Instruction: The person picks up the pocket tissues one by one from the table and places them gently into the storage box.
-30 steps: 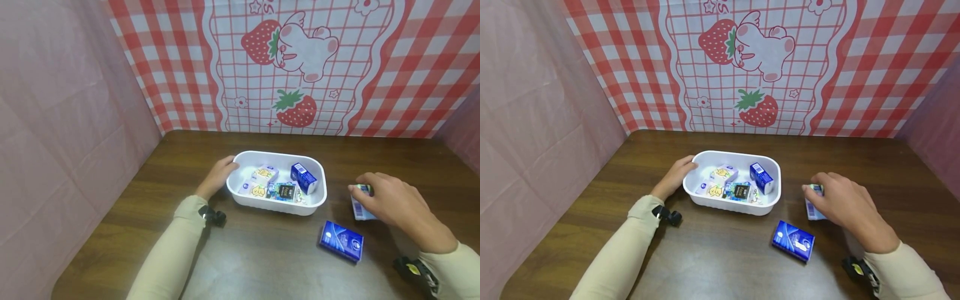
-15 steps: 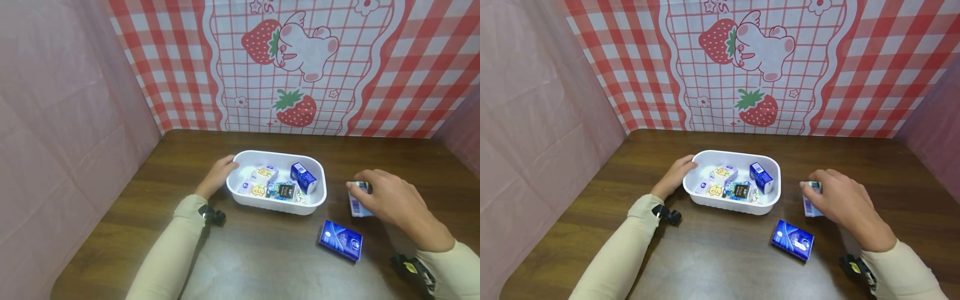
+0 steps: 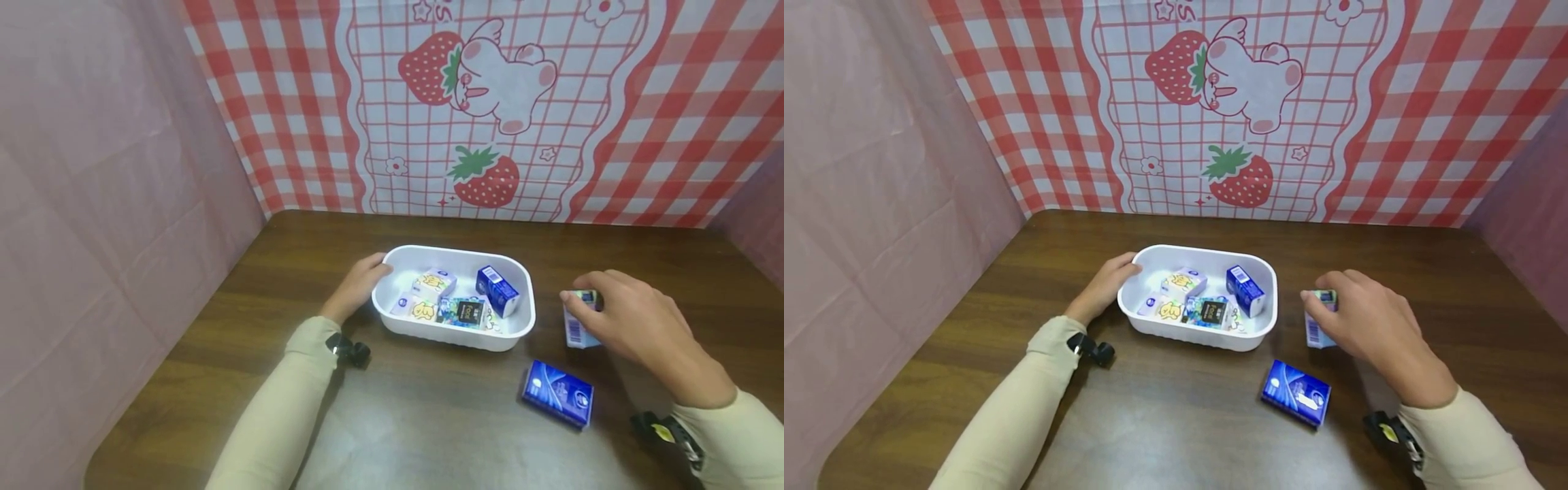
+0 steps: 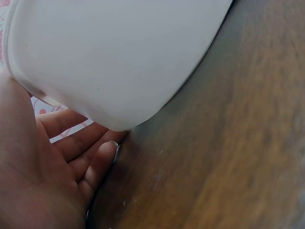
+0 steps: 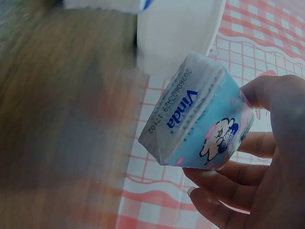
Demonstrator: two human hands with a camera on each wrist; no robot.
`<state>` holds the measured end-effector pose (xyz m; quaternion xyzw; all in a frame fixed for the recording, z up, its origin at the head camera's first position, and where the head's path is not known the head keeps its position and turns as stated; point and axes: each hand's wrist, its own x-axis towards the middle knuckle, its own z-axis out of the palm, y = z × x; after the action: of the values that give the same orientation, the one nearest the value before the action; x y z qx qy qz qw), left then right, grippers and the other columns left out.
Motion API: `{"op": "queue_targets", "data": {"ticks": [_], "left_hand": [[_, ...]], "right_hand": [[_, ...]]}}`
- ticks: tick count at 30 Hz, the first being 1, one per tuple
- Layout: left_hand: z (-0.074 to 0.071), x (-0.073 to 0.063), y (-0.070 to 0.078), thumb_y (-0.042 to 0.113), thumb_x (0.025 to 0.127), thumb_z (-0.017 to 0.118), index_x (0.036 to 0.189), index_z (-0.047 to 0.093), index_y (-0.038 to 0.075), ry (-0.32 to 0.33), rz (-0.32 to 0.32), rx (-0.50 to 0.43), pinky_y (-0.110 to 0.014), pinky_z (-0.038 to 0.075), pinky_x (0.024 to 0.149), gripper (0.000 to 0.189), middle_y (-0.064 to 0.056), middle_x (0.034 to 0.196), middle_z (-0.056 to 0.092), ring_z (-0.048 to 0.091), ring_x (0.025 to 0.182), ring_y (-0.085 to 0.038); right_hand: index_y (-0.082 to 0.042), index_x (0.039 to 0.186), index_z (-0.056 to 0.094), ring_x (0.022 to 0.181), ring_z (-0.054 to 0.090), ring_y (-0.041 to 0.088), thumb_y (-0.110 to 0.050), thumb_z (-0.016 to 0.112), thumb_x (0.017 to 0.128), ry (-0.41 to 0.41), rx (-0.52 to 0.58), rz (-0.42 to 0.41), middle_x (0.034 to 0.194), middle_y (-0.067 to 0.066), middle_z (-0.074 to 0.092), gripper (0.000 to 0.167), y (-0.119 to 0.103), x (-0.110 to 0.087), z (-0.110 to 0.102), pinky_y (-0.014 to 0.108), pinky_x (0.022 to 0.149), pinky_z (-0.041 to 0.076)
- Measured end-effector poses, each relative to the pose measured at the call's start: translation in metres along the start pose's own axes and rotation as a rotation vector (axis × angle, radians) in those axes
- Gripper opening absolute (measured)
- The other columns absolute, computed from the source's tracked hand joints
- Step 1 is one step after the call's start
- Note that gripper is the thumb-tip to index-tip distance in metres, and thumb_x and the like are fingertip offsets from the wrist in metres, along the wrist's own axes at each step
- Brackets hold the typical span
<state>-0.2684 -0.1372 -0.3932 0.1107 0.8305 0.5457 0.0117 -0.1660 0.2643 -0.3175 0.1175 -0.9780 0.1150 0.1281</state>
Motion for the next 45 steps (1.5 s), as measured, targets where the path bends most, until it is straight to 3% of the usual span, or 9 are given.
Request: {"op": "queue_targets", "data": {"ticks": [18,31,45], "left_hand": [[0.002,0.0,0.0,0.024,0.102,0.052,0.138,0.057,0.005,-0.012,-0.008,-0.016,-0.036,0.055,0.089,0.041,-0.011,0.117,0.067,0.065,0.099,-0.022],[0.0,0.001,-0.002,0.024,0.102,0.052,0.139,0.056,0.004,-0.007,0.0,-0.019,-0.037,0.053,0.093,0.042,-0.012,0.119,0.067,0.065,0.102,-0.022],[-0.001,-0.001,-0.001,0.024,0.102,0.052,0.139,0.056,0.004,-0.01,-0.01,-0.023,-0.038,0.053,0.093,0.041,-0.012,0.12,0.066,0.065,0.103,-0.023]], "right_hand": [[-0.006,0.118,0.068,0.094,0.061,0.038,-0.06,0.059,0.093,0.002,0.02,0.0,0.115,0.022,0.065,0.06,-0.01,0.003,0.0,0.058,0.065,0.054],[-0.005,0.119,0.068,0.101,0.06,0.04,-0.06,0.056,0.094,0.021,0.034,-0.008,0.119,0.022,0.064,0.061,-0.019,0.008,-0.001,0.063,0.074,0.052],[-0.005,0.119,0.068,0.101,0.059,0.039,-0.06,0.055,0.094,0.026,0.064,-0.025,0.119,0.021,0.064,0.062,-0.028,0.015,-0.004,0.061,0.075,0.052]]}}
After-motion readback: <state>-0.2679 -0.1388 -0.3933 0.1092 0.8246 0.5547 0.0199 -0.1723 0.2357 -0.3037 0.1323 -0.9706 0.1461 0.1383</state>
